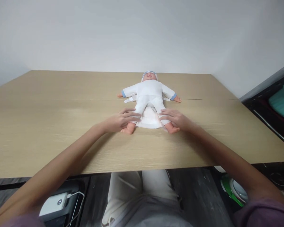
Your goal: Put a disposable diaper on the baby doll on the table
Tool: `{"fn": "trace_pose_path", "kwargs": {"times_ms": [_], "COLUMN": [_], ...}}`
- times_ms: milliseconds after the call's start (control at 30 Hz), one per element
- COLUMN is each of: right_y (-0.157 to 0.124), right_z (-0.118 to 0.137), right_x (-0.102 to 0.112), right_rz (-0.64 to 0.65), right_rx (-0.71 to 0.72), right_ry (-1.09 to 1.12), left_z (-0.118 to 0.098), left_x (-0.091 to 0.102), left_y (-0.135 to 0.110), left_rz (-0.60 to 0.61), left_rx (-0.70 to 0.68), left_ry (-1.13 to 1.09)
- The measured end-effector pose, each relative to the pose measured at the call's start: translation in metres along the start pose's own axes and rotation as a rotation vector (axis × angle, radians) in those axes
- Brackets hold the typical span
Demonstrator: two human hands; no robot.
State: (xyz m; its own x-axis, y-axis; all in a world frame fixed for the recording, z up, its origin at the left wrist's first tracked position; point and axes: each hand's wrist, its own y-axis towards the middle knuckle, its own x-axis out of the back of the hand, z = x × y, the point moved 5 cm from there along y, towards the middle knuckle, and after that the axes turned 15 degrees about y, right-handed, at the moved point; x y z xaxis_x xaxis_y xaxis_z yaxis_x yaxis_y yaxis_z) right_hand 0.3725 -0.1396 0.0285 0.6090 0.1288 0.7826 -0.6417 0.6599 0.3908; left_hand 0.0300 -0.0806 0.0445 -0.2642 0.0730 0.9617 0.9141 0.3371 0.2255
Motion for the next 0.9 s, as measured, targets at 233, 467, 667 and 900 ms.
{"fn": "trace_pose_path", "kwargs": {"times_ms": [233,467,667,900], "right_y": [0.005,0.008,0.010,0.024], "right_z": [0.009,0.047,0.063,0.056], "right_x": [0.012,-0.011,-0.040,-0.031], "right_rz": [0.023,-0.006,-0.114,-0.202], "right_rx": [-0.060,-0.157,-0.220,-0.289], "right_ry": [0.152,-0.041,-0.264,-0.303], "left_z": [-0.011,-0.034,-0.037,-0.040], "left_x": [0.011,0.000,-0.014,-0.002], "left_y": [0.010,0.030,0.035,0.038], "left_rz": [0.090,0.077,0.016,-0.055], "left_rx": [0.123,0.268,0.306,0.391], "left_ry": [-0.051,0.120,0.321,0.278]}}
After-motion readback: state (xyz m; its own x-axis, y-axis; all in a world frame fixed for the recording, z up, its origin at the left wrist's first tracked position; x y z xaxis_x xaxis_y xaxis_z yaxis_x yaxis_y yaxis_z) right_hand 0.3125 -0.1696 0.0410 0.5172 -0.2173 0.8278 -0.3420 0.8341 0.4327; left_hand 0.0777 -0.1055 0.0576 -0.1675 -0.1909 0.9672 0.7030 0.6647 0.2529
